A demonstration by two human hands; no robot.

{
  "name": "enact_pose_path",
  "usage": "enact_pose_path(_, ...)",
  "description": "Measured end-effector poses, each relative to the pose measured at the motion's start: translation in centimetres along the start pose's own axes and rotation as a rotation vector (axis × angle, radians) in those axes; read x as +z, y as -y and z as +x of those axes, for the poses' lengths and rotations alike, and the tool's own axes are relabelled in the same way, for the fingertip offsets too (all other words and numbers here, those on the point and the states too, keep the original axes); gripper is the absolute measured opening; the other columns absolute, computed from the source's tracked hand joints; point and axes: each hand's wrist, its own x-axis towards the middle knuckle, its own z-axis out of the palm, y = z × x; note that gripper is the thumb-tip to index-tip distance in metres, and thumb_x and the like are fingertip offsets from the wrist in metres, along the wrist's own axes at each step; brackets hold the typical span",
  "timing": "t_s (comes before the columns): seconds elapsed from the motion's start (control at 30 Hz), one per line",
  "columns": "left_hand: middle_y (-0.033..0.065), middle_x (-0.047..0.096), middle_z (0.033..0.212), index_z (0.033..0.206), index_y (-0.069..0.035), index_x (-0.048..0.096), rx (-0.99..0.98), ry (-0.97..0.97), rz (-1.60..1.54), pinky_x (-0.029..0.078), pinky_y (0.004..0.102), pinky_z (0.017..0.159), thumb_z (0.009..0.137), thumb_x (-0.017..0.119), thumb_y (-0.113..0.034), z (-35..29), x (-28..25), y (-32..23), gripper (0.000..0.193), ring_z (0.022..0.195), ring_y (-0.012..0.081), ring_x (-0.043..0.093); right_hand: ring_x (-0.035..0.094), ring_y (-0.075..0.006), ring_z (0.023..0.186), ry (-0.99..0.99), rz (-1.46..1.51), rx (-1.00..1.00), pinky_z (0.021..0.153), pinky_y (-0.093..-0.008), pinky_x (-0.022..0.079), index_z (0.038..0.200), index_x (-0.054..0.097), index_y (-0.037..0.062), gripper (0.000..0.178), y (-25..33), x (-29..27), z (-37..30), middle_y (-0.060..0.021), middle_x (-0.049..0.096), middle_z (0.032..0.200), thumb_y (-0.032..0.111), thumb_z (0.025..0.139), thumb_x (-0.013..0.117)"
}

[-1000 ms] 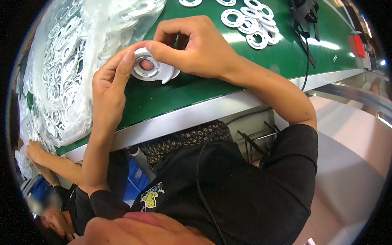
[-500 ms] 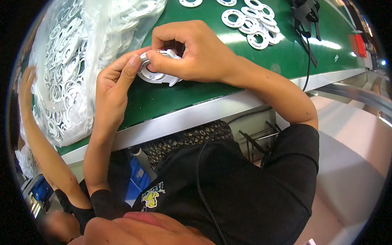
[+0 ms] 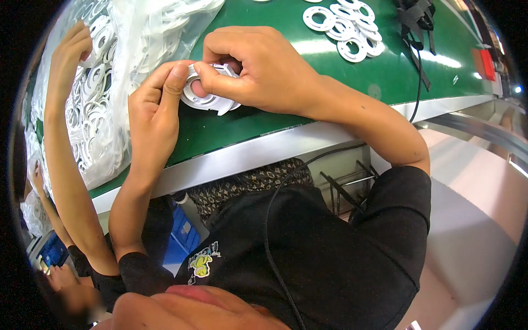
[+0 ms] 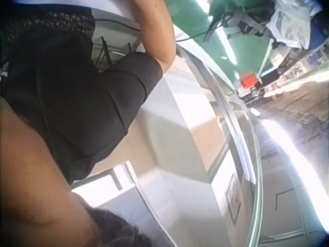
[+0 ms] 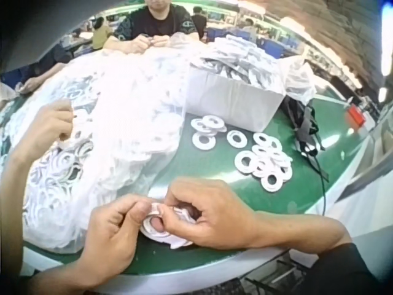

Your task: Assembling small white circular plastic components for light fixtures at a production line.

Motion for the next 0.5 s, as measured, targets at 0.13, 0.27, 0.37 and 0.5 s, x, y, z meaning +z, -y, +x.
enact_pose_path(0.13, -0.0010, 0.062, 0.077, 0.102, 0.002, 0.064, -0.025, 0.000, -0.089, 0.037, 0.0166, 0.055, 0.097, 0.051, -0.023, 0.3, -0.2, 0.0, 0.028, 0.063, 0.0017, 0.046, 0.044, -0.0127, 0.053, -0.038, 0.144, 0.082, 0.048, -0.0283, 0.035, 0.074, 0.057, 0.0012, 0.028, -0.2, 0.3, 0.0, -0.0054, 0.050, 0.061, 0.025, 0.088, 0.061)
enact_pose_path(0.27, 0.0021, 0.063, 0.086, 0.106, 0.003, 0.063, -0.110, -0.038, -0.321, 0.043, 0.0181, 0.068, 0.098, 0.049, -0.023, 0.7, -0.2, -0.7, 0.031, 0.076, 0.0050, 0.054, 0.039, -0.0049, 0.057, 0.024, 0.245, 0.232, 0.048, -0.0249, 0.033, 0.079, 0.058, -0.0007, 0.029, -0.1, -0.6, 0.3, -0.0005, 0.046, 0.059, 0.025, 0.090, 0.059)
enact_pose_path(0.37, 0.0054, 0.062, 0.103, 0.115, 0.002, 0.058, -0.175, -0.001, -0.331, 0.046, 0.0240, 0.083, 0.098, 0.047, -0.025, 0.9, -0.8, -0.3, 0.034, 0.093, 0.0100, 0.058, 0.041, -0.0011, 0.060, 0.138, 0.191, 0.242, 0.051, -0.0209, 0.032, 0.082, 0.058, 0.0009, 0.018, 0.3, -1.5, 0.4, 0.0051, 0.048, 0.065, 0.017, 0.090, 0.059)
enact_pose_path(0.5, 0.0047, 0.062, 0.102, 0.117, 0.002, 0.057, -0.206, 0.076, -0.407, 0.048, 0.0239, 0.079, 0.098, 0.048, -0.023, 0.9, -0.7, -0.2, 0.033, 0.090, 0.0096, 0.059, 0.043, -0.0017, 0.064, 0.101, 0.357, 0.245, 0.054, -0.0205, 0.036, 0.081, 0.057, 0.0015, 0.022, 0.1, -1.6, 0.3, 0.0045, 0.050, 0.069, 0.020, 0.091, 0.058)
